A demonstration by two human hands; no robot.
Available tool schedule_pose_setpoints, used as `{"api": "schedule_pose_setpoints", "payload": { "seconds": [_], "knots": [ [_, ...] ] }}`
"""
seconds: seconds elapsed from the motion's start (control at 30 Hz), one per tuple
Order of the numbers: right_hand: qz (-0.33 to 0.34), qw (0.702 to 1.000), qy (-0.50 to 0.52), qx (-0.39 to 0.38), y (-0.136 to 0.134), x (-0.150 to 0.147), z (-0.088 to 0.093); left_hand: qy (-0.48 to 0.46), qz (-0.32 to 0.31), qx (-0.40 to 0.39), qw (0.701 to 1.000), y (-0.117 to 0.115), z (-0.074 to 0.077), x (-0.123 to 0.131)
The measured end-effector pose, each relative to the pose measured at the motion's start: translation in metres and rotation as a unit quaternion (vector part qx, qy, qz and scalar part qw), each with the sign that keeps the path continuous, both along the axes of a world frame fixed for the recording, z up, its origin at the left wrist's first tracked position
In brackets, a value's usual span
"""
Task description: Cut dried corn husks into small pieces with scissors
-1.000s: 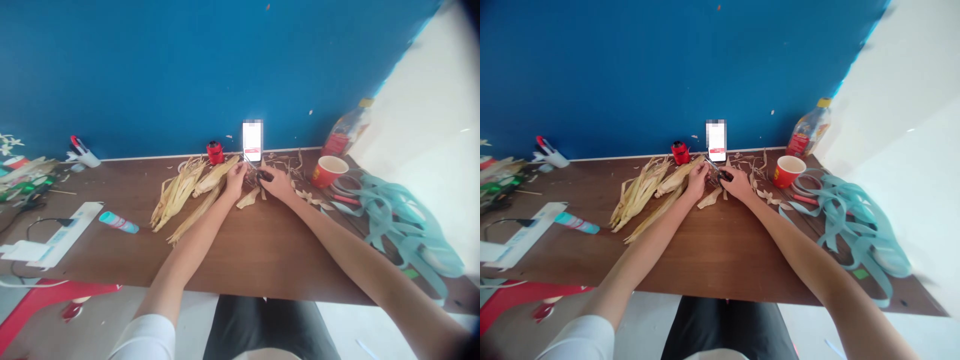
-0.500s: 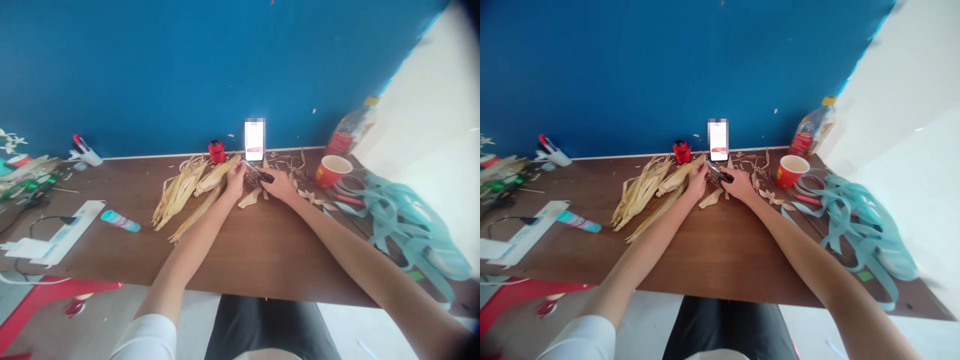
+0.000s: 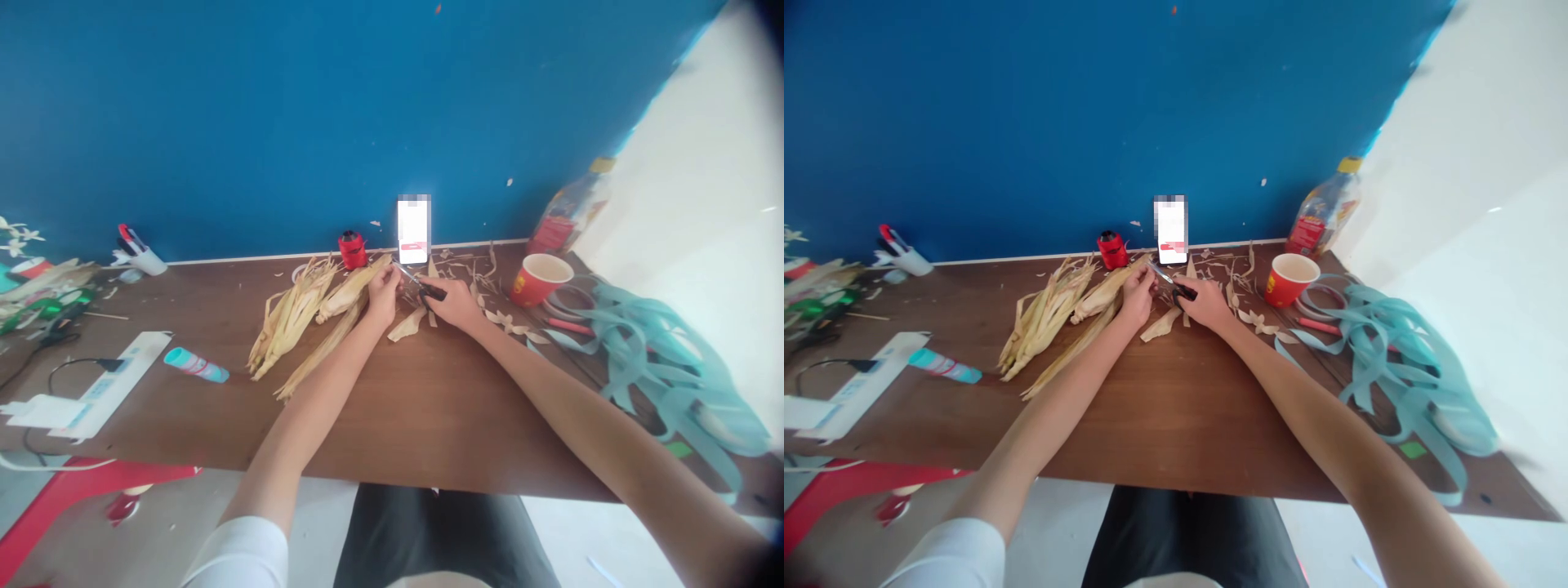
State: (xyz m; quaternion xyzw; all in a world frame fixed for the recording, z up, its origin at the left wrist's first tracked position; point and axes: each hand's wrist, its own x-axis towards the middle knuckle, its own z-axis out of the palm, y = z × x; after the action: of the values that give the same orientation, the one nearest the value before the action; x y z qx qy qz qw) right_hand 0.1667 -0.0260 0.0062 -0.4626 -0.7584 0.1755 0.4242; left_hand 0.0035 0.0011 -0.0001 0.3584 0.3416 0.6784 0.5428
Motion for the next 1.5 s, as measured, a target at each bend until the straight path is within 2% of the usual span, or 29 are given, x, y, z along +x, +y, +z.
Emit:
{"api": "schedule_pose_setpoints", "payload": {
  "seconds": [0.17,0.4,0.67,0.83,1.3,1.5],
  "knots": [
    [-0.006,1.000,-0.003,0.002,0.001,0.000,-0.001,-0.004,0.005,-0.018,1.000,0.000,0.001,-0.001],
    [-0.008,1.000,-0.011,-0.004,0.000,0.001,0.002,0.006,0.008,-0.004,1.000,0.002,-0.002,-0.001],
    [-0.037,0.999,-0.040,-0.007,-0.002,0.000,0.005,0.006,-0.001,0.002,1.000,0.000,0.001,-0.001],
    [-0.059,0.998,-0.024,0.000,-0.003,-0.001,0.005,0.007,0.000,-0.001,1.000,0.000,0.001,-0.001],
    [-0.035,0.998,-0.045,-0.002,-0.005,-0.001,0.006,-0.006,0.004,-0.007,1.000,0.000,0.001,-0.001],
    [-0.046,0.997,-0.059,-0.012,-0.005,-0.001,0.006,-0.009,0.013,-0.018,1.000,-0.002,0.004,0.000]
  ]
}}
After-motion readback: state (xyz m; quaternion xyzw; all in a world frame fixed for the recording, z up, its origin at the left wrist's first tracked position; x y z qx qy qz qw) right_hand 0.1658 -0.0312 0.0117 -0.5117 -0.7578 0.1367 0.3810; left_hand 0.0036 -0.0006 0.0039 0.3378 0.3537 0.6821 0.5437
